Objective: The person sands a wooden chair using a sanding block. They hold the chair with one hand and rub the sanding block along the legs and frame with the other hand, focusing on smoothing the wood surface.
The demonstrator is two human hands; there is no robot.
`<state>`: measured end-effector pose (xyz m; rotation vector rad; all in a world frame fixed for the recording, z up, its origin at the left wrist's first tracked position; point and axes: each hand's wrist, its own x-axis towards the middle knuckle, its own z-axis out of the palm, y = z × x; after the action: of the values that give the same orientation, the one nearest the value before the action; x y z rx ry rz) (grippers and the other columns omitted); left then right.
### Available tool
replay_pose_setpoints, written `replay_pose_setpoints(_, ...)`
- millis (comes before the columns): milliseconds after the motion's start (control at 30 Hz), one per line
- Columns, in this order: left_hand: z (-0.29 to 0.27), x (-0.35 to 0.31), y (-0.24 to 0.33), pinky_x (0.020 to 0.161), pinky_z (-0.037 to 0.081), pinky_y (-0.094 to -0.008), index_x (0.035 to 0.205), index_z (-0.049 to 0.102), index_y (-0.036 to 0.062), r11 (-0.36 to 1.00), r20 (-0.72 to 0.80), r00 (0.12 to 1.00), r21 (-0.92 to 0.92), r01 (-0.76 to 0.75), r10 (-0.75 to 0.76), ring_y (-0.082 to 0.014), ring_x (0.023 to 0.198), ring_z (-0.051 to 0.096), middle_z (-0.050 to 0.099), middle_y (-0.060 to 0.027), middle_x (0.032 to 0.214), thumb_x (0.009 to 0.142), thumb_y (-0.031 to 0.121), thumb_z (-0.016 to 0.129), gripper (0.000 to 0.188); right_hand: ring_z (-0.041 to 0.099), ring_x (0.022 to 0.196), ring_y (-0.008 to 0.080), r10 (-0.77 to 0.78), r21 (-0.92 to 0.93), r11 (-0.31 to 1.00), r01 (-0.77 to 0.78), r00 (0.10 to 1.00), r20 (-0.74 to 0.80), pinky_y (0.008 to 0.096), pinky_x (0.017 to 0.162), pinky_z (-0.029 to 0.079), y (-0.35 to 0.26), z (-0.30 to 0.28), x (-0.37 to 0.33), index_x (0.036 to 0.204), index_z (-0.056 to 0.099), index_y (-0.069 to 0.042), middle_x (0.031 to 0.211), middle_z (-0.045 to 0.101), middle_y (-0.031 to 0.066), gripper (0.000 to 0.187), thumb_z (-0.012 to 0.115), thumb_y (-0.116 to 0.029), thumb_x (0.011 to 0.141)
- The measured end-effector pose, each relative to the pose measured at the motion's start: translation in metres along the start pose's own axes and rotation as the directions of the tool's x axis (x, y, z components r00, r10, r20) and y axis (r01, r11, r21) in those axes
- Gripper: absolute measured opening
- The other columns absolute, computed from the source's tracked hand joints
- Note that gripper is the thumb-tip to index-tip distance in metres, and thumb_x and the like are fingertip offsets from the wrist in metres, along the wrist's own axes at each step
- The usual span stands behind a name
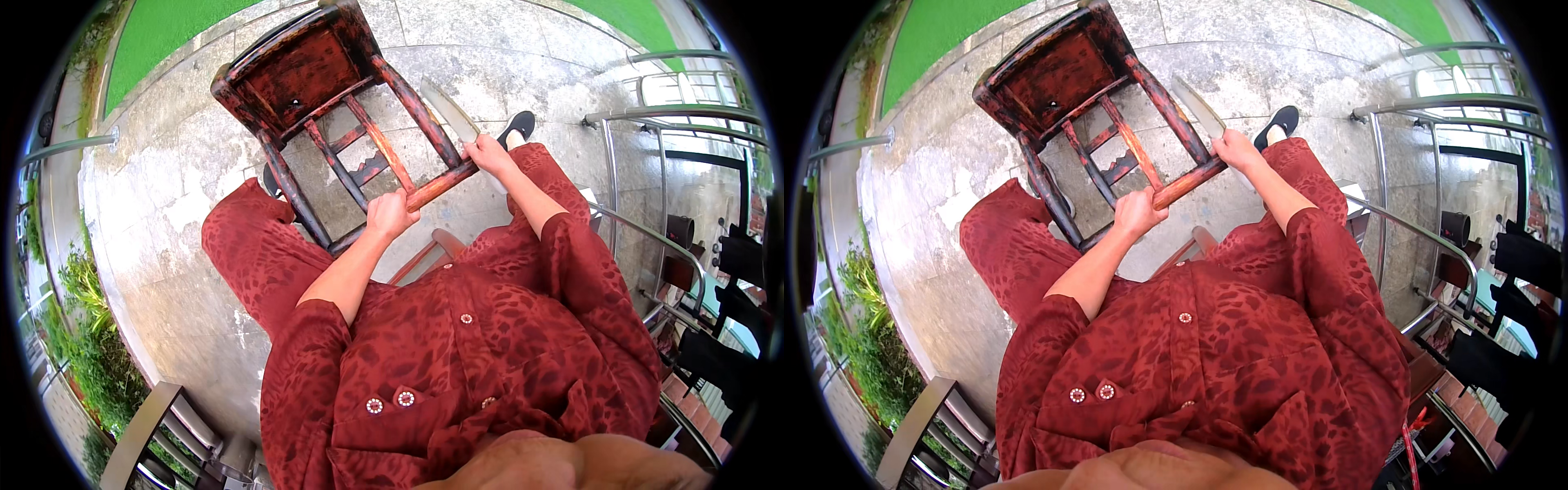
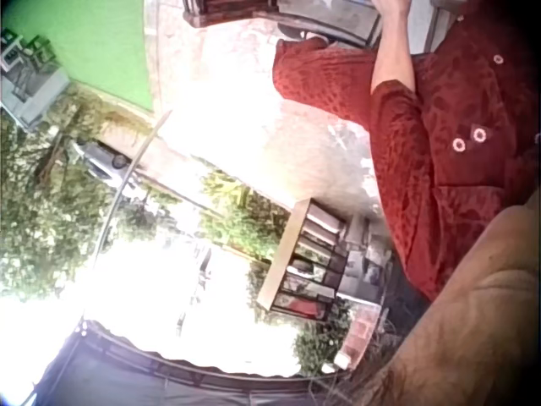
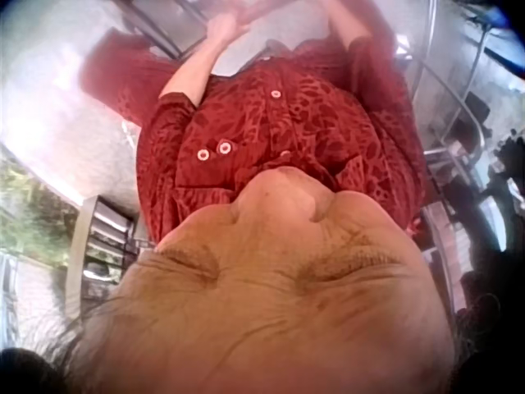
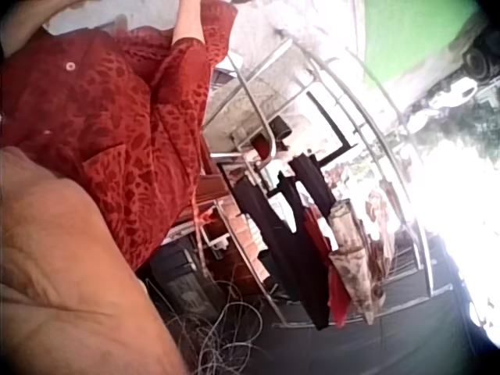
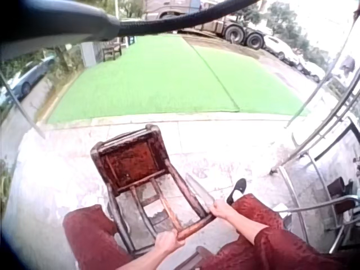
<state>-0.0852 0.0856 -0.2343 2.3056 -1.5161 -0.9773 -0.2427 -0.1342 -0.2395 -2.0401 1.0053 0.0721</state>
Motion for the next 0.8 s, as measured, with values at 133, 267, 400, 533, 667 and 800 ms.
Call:
replay_pose_setpoints(133, -0.011, 0.011, 0.011, 0.071, 0.049, -0.0410, 0.086, 0.060, 0.0030, 1.000, -0.013, 1.000, 0.012, 0.005, -0.005, -0.0325, 0.077, 0.063, 0.064, -0.0175, 0.077, 0.066, 0.035, 0.063, 0.038, 0.062, 0.066, 0.0316, -0.002, -0.014, 1.000, 0.002, 0.999, -0.044, 0.0379, 0.066, 0.048, -0.003, -0.014, 0.009, 0.073, 0.069, -0.003, 0.064, 0.061, 0.0192, 0.035, 0.051, -0.033, 0.080)
replay_pose_setpoints(267, -0.012, 0.012, 0.016, 0.070, 0.049, -0.0411, 0.085, 0.062, 0.0040, 0.997, -0.014, 0.997, -0.006, -0.079, 0.078, -0.0321, 0.076, 0.062, 0.064, -0.0164, 0.078, 0.065, 0.036, 0.063, 0.038, 0.062, 0.065, 0.0305, -0.048, -0.026, 0.999, 0.045, 0.987, -0.151, 0.0367, 0.064, 0.047, 0.014, -0.017, 0.002, 0.073, 0.069, -0.003, 0.065, 0.061, 0.0197, 0.034, 0.052, -0.032, 0.081)
replay_pose_setpoints(400, -0.018, 0.006, 0.020, 0.070, 0.049, -0.0409, 0.085, 0.063, 0.0050, 0.990, 0.088, 0.987, 0.011, -0.137, 0.136, -0.0312, 0.078, 0.062, 0.064, -0.0160, 0.079, 0.064, 0.036, 0.065, 0.037, 0.062, 0.065, 0.0268, 0.075, 0.042, 0.997, -0.068, 0.980, -0.186, 0.0354, 0.064, 0.047, 0.023, -0.013, -0.033, 0.075, 0.069, -0.003, 0.066, 0.062, 0.0195, 0.032, 0.052, -0.029, 0.082)
replay_pose_setpoints(533, -0.006, 0.024, 0.017, 0.073, 0.049, -0.0410, 0.092, 0.062, 0.0074, 0.956, 0.171, 0.952, 0.109, -0.273, 0.253, -0.0296, 0.083, 0.062, 0.065, -0.0146, 0.086, 0.065, 0.036, 0.065, 0.039, 0.062, 0.063, 0.0245, 0.075, 0.182, 0.983, -0.015, 0.943, -0.325, 0.0351, 0.063, 0.045, 0.053, -0.004, -0.064, 0.079, 0.071, -0.006, 0.065, 0.062, 0.0172, 0.030, 0.052, -0.029, 0.083)
replay_pose_setpoints(667, -0.010, 0.028, -0.004, 0.077, 0.047, -0.0389, 0.089, 0.061, 0.0069, 0.966, 0.171, 0.976, 0.197, -0.167, 0.134, -0.0266, 0.086, 0.062, 0.065, -0.0134, 0.087, 0.066, 0.033, 0.069, 0.036, 0.060, 0.053, 0.0156, 0.323, 0.525, 0.841, -0.134, 0.902, -0.287, 0.0292, 0.051, 0.044, -0.003, -0.023, -0.094, 0.087, 0.064, 0.004, 0.064, 0.062, 0.0106, 0.031, 0.050, -0.023, 0.086)
replay_pose_setpoints(800, 0.013, 0.029, -0.020, 0.077, 0.042, -0.0374, 0.087, 0.061, 0.0086, 0.954, 0.112, 0.980, 0.233, -0.188, 0.166, -0.0250, 0.083, 0.062, 0.065, -0.0118, 0.084, 0.064, 0.032, 0.071, 0.035, 0.052, 0.044, 0.0129, 0.430, 0.651, 0.719, -0.242, 0.891, -0.143, 0.0266, 0.042, 0.042, -0.016, 0.011, -0.127, 0.090, 0.057, 0.002, 0.060, 0.058, 0.0058, 0.023, 0.049, -0.019, 0.088)
